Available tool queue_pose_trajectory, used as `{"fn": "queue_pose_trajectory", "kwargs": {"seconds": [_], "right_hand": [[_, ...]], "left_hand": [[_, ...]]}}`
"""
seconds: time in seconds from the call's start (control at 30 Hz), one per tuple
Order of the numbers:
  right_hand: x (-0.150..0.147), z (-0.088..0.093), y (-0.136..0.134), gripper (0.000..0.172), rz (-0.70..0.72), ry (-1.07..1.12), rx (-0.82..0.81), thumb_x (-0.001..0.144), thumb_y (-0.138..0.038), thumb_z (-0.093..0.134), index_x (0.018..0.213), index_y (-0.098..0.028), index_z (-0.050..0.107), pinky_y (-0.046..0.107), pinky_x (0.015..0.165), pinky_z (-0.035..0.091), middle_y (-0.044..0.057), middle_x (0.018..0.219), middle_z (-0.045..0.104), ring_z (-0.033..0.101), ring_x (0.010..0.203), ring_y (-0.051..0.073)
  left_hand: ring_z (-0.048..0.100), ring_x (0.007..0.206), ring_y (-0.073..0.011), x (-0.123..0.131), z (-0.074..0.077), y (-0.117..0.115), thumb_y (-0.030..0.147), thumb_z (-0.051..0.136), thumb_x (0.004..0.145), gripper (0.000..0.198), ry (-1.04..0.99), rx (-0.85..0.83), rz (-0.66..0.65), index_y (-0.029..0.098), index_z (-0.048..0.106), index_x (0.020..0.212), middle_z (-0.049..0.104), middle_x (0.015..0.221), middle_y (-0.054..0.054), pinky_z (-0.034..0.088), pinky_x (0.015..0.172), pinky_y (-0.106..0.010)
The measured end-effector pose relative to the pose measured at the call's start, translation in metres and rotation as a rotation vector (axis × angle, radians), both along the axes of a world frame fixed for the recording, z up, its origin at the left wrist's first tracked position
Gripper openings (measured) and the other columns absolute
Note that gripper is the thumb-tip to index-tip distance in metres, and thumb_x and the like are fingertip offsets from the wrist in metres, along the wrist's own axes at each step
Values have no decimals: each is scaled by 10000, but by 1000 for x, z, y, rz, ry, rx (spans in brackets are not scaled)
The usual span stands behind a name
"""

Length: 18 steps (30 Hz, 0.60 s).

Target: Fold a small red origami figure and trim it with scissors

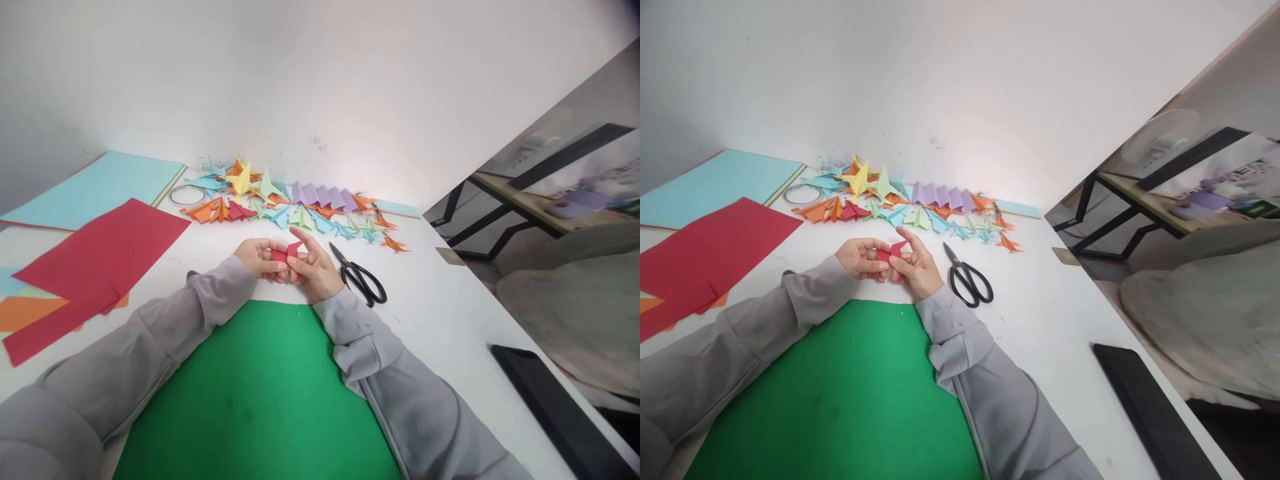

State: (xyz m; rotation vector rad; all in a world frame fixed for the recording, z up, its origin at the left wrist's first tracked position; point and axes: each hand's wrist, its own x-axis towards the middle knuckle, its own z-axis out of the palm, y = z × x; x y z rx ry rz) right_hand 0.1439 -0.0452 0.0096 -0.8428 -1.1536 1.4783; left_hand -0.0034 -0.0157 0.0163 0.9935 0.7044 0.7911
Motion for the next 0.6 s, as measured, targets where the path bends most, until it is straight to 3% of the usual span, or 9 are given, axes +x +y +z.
{"fn": "queue_pose_trajectory", "kwargs": {"seconds": [0.17,0.3,0.6], "right_hand": [[0,0,1,842,-6,19,0,630,-293,720,1339,-162,285,203,378,307,-95,409,557,453,345,95],[-1,2,2,756,-41,56,-62,647,-370,684,1280,-143,340,214,373,323,-79,400,559,461,343,108],[0,-6,5,646,-96,21,4,613,-346,724,1162,-205,414,217,391,346,-99,462,563,474,366,97]], "left_hand": [[597,432,-171,0,0,-2,128,810,426,678,-36,13,7,60,508,1030,640,490,-30,466,434,-264],[588,432,-171,1,2,-2,90,792,447,853,-50,-3,66,27,409,1206,641,490,-35,469,432,-272],[577,412,-176,6,1,-3,40,779,464,875,-35,-10,147,-20,365,1232,633,481,-46,468,409,-279]]}}
